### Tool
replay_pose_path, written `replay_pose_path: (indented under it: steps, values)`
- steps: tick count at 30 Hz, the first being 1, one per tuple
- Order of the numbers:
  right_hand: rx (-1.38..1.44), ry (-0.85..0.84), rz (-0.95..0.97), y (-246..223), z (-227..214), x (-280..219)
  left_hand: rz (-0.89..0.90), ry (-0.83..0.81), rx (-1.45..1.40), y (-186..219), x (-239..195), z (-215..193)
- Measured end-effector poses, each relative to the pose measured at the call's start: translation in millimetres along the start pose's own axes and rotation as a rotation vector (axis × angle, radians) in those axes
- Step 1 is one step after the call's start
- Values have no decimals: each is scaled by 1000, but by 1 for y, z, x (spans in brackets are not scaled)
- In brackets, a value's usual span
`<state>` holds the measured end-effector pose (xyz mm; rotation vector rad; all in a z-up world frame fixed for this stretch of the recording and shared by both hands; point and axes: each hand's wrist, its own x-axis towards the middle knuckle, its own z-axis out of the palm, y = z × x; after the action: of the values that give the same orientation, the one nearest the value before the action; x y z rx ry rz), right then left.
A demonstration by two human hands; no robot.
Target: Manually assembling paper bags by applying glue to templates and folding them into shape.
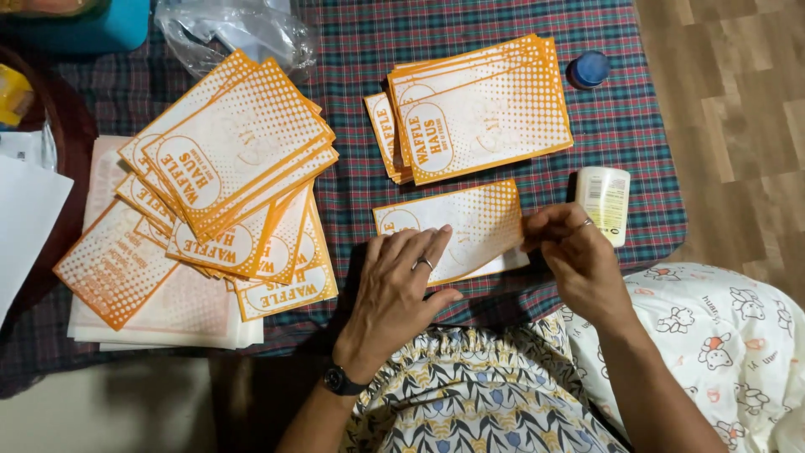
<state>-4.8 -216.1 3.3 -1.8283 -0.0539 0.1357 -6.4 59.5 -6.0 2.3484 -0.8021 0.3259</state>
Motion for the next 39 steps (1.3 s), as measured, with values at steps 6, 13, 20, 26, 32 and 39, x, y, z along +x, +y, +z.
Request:
replay_pose_path:
  steps: [6,13,20,26,32,39]
  values:
    - [-357,-156,-320,-9,4,6,318,333,126,33,1,6]
    - [-681,-230,-393,-24,11,13,107,188,52,66,10,53]
    - [-940,360,-111,-18,-52,14,-281,-115,0,25,42,56]
    - [-750,182,393,-33,-69,23,-298,-318,82,9,55,55]
    - [152,373,199,-9,-61,11,-411,-333,-32,17,68,39]
    - [160,459,-105,1,-42,9,-397,-333,-46,13,68,43]
